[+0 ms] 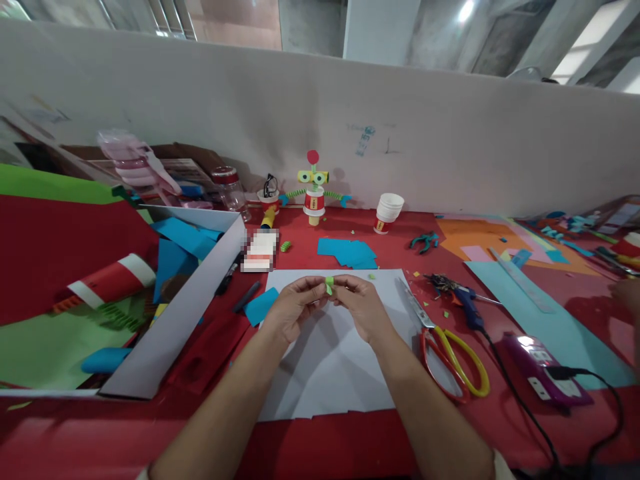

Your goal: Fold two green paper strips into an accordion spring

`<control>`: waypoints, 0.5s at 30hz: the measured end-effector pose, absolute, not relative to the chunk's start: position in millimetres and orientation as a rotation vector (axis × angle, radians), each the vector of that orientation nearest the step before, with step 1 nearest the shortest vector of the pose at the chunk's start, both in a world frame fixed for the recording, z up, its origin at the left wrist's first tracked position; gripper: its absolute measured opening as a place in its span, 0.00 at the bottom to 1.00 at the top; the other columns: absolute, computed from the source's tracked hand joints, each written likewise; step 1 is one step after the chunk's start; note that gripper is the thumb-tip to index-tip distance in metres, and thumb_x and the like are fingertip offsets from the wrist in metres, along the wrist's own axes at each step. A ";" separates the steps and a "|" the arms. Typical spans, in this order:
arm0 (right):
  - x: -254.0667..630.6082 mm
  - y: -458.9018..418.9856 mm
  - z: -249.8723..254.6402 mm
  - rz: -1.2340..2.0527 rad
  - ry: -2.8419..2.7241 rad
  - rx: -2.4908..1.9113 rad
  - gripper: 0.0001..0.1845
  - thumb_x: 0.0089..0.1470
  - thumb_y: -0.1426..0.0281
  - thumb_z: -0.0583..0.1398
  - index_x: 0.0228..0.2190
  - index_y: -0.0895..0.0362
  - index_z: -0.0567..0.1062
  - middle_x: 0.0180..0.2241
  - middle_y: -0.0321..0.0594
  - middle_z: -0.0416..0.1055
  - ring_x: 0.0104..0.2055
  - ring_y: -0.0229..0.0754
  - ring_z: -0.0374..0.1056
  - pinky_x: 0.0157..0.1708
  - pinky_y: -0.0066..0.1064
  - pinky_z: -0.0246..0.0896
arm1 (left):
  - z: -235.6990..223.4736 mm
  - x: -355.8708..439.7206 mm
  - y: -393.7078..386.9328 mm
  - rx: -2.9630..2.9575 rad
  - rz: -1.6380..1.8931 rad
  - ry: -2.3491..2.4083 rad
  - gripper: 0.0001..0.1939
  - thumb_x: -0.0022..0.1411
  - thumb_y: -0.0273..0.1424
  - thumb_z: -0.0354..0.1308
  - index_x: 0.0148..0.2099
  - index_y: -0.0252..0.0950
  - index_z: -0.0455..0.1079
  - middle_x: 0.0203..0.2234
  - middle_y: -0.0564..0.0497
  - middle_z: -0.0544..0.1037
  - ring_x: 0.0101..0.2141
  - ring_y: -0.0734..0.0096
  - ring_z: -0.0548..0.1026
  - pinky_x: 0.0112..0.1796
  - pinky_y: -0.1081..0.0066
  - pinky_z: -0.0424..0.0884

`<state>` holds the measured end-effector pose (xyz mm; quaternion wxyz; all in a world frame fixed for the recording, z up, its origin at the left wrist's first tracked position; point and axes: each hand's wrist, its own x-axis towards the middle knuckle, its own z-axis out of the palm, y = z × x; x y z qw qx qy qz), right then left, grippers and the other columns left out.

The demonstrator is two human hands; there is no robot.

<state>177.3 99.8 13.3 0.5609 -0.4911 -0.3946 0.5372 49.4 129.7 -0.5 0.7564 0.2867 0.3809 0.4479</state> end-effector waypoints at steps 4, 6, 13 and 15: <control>177.0 98.0 14.4 1.257 -1.003 -1.149 0.07 0.40 0.68 0.63 0.26 0.56 0.79 0.21 0.33 0.69 0.26 0.36 0.62 0.30 0.30 0.58 | -0.1 48.5 130.4 0.624 0.978 0.851 0.13 0.38 0.25 0.71 0.30 0.32 0.73 0.25 0.52 0.76 0.25 0.77 0.73 0.33 0.73 0.70; 178.1 97.7 13.7 1.233 -1.039 -1.145 0.08 0.41 0.68 0.63 0.28 0.55 0.79 0.25 0.34 0.71 0.27 0.36 0.62 0.31 0.30 0.59 | -0.2 48.2 131.2 0.631 0.986 0.834 0.14 0.37 0.26 0.72 0.29 0.33 0.73 0.24 0.53 0.76 0.25 0.77 0.73 0.33 0.73 0.70; 184.6 99.4 6.5 1.100 -1.256 -1.141 0.11 0.46 0.69 0.61 0.34 0.52 0.79 0.34 0.37 0.71 0.33 0.38 0.64 0.36 0.31 0.61 | -0.7 49.8 132.7 0.611 1.024 0.825 0.14 0.35 0.25 0.72 0.28 0.31 0.74 0.22 0.53 0.76 0.23 0.79 0.72 0.31 0.75 0.69; 184.0 99.2 6.1 1.113 -1.251 -1.131 0.12 0.46 0.69 0.60 0.35 0.52 0.78 0.34 0.37 0.71 0.34 0.38 0.65 0.37 0.31 0.62 | 0.1 51.0 132.7 0.590 1.037 0.816 0.14 0.35 0.24 0.72 0.28 0.31 0.74 0.22 0.52 0.76 0.23 0.79 0.72 0.31 0.75 0.69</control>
